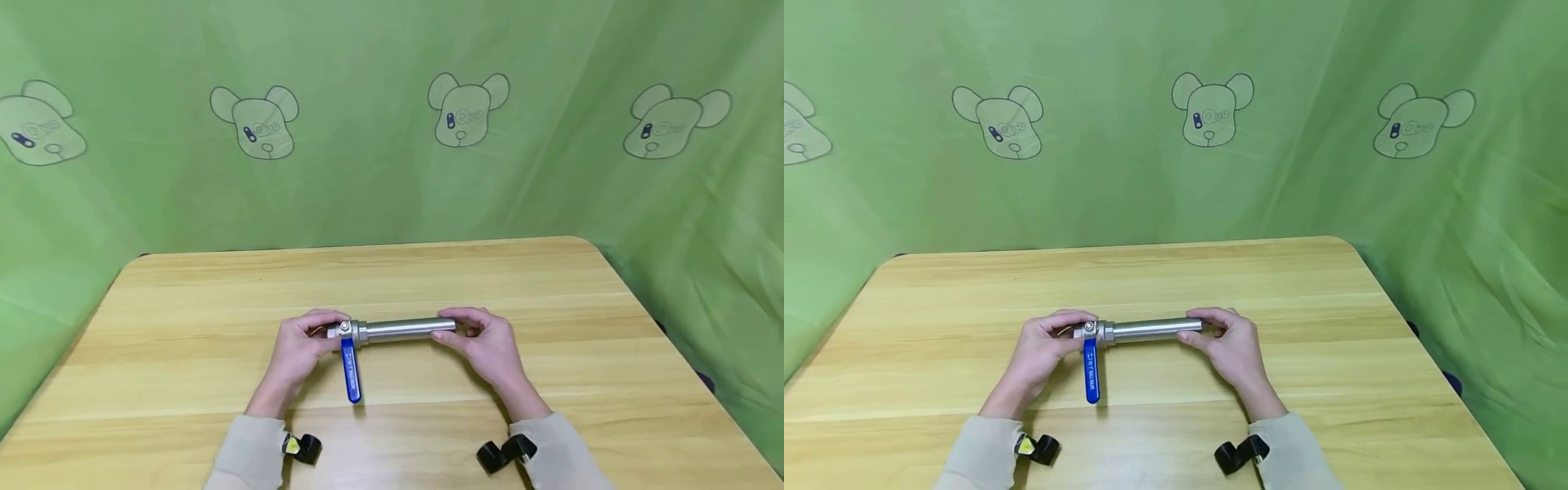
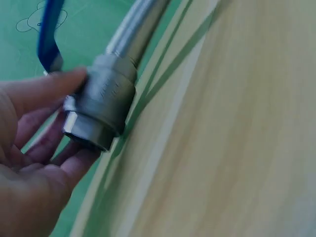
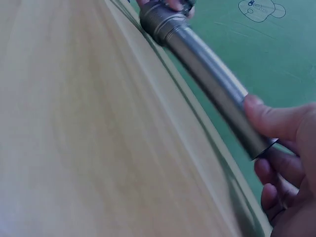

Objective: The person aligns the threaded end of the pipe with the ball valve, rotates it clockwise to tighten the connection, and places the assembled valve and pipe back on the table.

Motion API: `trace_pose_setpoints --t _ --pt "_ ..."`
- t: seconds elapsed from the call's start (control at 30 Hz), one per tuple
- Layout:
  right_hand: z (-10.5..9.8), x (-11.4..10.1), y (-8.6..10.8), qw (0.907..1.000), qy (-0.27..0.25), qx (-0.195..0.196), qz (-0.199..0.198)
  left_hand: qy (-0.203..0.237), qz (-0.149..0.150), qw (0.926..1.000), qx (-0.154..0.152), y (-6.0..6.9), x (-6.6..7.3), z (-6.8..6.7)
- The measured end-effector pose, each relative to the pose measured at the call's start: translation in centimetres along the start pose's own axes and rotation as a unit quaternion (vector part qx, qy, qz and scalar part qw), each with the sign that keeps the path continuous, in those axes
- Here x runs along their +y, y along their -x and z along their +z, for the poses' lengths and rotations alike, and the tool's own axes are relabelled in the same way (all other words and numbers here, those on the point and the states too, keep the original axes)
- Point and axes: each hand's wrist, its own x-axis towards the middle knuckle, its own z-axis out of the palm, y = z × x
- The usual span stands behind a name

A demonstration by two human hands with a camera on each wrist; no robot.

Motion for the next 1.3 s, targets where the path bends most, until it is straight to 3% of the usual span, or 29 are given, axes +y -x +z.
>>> trace_pose_setpoints --t 0.17,0.37,0.8,1.3 --pt "0.1 -0.1 -0.3 0.9993 0.036 -0.004 -0.011 0.009 -0.015 0.9998 0.007 0.0 -0.1 0.3" --pt "0.1 -0.2 -0.3 0.9989 0.046 -0.003 -0.010 0.016 -0.026 0.9995 0.010 0.0 0.0 0.5" --pt "0.2 0.2 0.2 0.9995 0.024 -0.010 0.017 0.001 -0.012 0.9980 -0.063 0.6 -0.9 -0.1" --pt "0.5 0.7 0.0 0.9994 0.025 -0.017 0.018 -0.001 -0.013 0.9981 -0.060 0.6 -1.3 -0.3"
